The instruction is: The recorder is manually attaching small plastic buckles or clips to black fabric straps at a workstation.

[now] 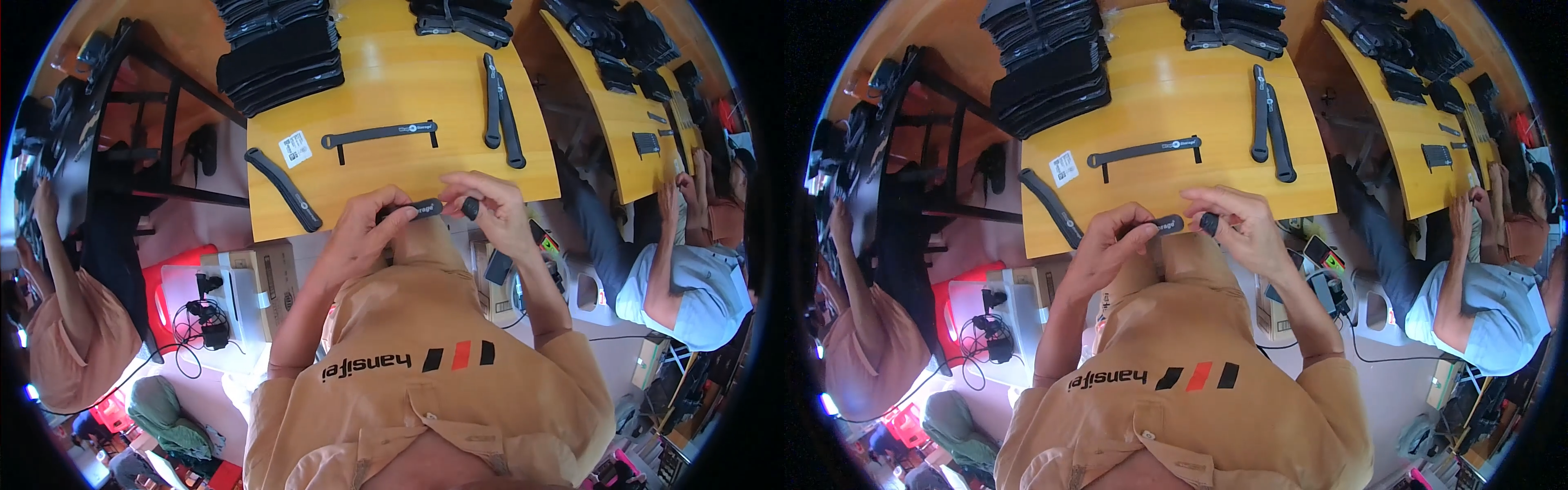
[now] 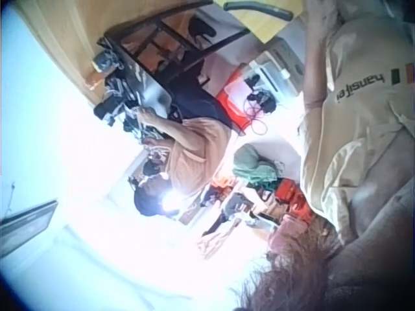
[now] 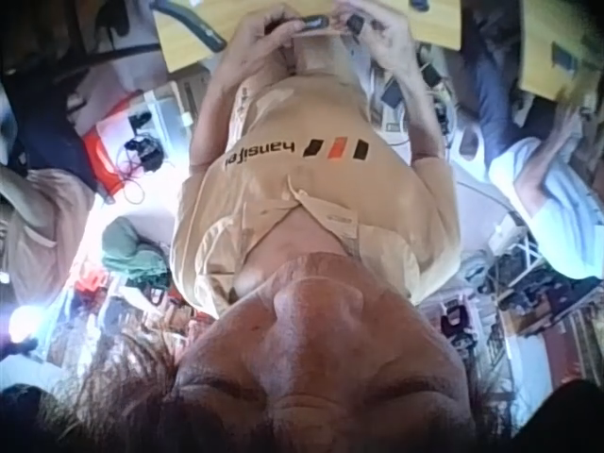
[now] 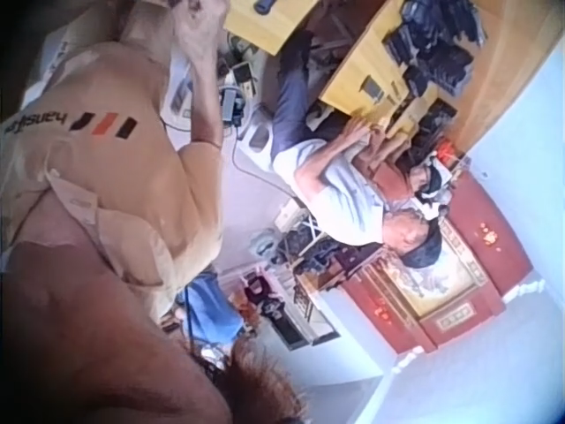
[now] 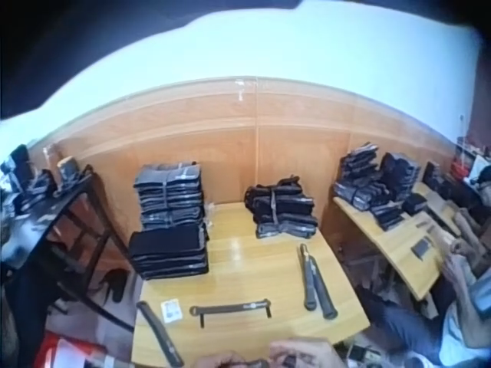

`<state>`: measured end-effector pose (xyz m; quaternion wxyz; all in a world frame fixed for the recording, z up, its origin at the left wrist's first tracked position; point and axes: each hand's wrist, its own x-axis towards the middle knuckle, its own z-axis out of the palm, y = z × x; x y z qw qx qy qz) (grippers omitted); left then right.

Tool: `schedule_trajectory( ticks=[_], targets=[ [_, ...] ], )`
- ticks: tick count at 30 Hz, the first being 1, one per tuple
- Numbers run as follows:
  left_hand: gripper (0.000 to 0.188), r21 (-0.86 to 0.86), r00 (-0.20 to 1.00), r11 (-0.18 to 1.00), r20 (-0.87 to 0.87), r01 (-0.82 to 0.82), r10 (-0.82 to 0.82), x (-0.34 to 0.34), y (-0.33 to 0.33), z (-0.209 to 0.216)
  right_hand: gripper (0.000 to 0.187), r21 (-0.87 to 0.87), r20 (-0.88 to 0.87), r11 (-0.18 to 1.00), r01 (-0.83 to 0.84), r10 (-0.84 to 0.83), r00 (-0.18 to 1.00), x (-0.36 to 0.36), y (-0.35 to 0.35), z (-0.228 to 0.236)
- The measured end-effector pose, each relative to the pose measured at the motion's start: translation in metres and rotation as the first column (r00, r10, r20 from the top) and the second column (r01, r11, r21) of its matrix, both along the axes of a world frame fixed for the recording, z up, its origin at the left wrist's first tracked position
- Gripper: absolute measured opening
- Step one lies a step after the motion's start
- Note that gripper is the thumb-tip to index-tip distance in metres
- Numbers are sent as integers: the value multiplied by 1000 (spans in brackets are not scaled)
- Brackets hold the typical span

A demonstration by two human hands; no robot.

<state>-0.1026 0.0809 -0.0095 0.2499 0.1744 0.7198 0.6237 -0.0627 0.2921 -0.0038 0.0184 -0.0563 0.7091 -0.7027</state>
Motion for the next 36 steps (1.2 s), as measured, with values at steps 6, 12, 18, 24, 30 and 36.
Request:
schedule_trajectory(
  ticks=[6,12,18,24,30,36],
  targets=[
    [18,-139,995,990,-95,-18,5,-7,5,-2,15,-167,153,985,32,-6,988,-3,-10,-29],
    [13,-187,995,977,10,-99,102,-30,-42,-28,10,-43,177,978,205,-194,965,-20,10,-50],
    [11,-211,963,941,-5,-263,268,-64,-56,-55,11,27,236,945,326,-323,916,-50,6,-71],
    [12,-87,860,873,150,-479,487,-90,-46,-82,10,-7,250,906,423,-408,878,-85,7,-95],
    [11,-38,863,881,188,-471,469,-100,-46,-92,9,143,251,879,454,-476,843,-95,8,-104],
    [13,-154,859,847,-18,-508,512,-106,-43,-98,10,165,160,879,447,-471,867,-106,9,-122]
  ],
)
